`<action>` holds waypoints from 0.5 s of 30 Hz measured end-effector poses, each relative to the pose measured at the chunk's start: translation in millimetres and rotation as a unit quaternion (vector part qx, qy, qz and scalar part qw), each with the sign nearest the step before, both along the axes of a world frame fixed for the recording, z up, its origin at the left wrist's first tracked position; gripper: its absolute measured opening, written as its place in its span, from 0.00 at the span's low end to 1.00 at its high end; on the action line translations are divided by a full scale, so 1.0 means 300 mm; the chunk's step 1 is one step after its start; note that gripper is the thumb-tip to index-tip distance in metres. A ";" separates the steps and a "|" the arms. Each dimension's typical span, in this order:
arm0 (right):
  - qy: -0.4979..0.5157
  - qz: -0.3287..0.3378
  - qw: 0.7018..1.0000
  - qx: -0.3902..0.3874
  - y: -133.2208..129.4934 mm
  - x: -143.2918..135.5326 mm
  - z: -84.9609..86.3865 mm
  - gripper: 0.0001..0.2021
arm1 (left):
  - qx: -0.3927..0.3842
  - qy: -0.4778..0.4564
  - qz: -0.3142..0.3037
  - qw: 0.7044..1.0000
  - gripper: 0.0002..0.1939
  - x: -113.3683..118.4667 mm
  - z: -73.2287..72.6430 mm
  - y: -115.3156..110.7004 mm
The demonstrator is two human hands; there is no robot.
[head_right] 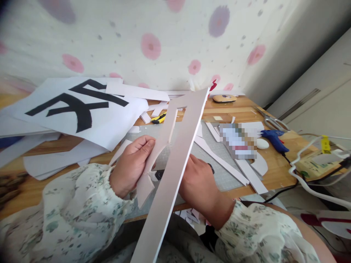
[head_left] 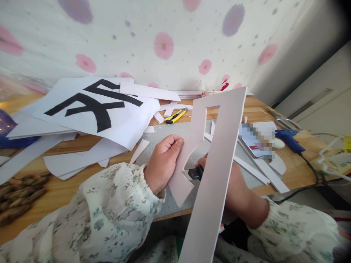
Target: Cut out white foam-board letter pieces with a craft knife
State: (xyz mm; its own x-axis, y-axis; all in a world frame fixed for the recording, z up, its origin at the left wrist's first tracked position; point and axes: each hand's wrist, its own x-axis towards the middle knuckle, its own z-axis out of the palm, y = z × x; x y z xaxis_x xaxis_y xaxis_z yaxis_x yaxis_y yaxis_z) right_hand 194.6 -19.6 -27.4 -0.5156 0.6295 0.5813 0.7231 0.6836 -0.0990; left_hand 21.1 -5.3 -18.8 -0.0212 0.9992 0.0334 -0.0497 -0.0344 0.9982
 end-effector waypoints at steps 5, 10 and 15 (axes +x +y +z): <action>-0.010 -0.003 1.000 0.015 -0.003 -0.002 0.007 0.12 | -0.007 -0.004 0.001 1.000 0.13 -0.002 -0.005 -0.003; -0.037 0.032 0.991 -0.128 0.001 0.005 0.012 0.07 | -0.016 -0.006 -0.011 1.000 0.13 -0.003 -0.005 -0.002; -0.041 0.021 0.988 -0.146 0.005 -0.001 0.013 0.06 | -0.025 -0.023 -0.012 0.999 0.13 -0.001 -0.003 0.001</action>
State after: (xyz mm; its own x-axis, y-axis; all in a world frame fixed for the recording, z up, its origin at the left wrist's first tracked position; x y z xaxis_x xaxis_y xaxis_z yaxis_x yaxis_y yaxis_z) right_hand 194.3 -18.1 -23.5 -0.5821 0.7417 0.3333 0.7090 0.6637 -0.2386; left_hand 20.6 -5.1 -19.9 0.0019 0.9998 -0.0177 -0.0967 0.0178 0.9952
